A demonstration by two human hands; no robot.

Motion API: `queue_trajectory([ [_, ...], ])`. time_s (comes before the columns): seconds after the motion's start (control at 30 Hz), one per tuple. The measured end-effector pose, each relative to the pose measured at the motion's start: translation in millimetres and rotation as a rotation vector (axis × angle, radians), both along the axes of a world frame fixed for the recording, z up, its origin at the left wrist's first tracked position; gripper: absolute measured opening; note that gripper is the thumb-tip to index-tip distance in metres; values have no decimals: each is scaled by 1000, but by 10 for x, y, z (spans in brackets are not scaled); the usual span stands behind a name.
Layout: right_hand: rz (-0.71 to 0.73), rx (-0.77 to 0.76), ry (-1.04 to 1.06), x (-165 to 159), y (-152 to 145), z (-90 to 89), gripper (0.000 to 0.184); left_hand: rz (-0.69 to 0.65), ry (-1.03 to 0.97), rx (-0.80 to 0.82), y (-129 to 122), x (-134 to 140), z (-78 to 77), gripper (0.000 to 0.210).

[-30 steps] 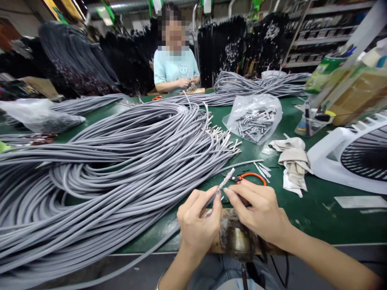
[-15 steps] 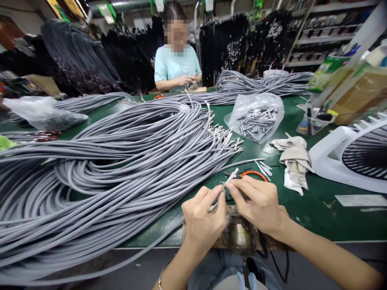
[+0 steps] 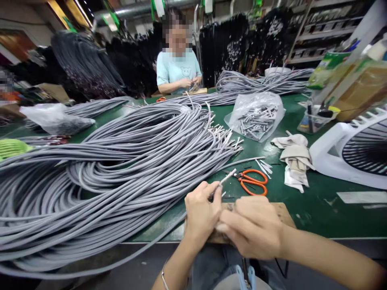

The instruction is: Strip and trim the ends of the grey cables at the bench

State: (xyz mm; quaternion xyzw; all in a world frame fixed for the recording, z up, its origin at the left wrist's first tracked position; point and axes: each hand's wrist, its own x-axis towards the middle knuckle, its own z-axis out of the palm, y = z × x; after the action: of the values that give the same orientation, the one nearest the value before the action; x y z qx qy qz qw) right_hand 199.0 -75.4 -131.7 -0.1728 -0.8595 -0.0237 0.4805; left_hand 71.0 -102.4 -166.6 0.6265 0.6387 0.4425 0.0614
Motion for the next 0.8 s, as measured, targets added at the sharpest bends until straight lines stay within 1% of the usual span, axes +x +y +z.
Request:
queue_trajectory([
  [0.03,8,4,15,5,2,21,24,-9,-59,-24,9,-10,0,16],
  [0.07,-28,-17,35,15,18,30,21,-23,-124,-38,17,-18,1,16],
  [0.17,-224,-92,64,68,118,-23,12,-72,-331,-55,31,-22,-2,19],
  [0.23,-269,-111,34,105,174,-98,11,-89,-449,-62,30,-12,-9,21],
  [0.3,-278,-123,9,126,193,-160,12,-102,-506,-46,22,-2,-14,21],
  [0.37,-271,-142,-13,124,186,-189,15,-108,-504,-21,10,5,-13,17],
  [0.5,-226,-210,-54,98,174,-184,20,-100,-513,2,-3,8,-10,11],
  [0.6,-190,-263,-40,90,181,-180,19,-122,-539,9,3,6,-24,11],
  [0.7,-175,-308,2,85,172,-188,19,-154,-504,65,10,1,-36,13],
  [0.77,-182,-284,20,76,154,-204,19,-144,-439,102,9,0,-32,15],
  [0.8,-188,-248,17,71,143,-215,19,-130,-398,112,7,0,-26,15],
])
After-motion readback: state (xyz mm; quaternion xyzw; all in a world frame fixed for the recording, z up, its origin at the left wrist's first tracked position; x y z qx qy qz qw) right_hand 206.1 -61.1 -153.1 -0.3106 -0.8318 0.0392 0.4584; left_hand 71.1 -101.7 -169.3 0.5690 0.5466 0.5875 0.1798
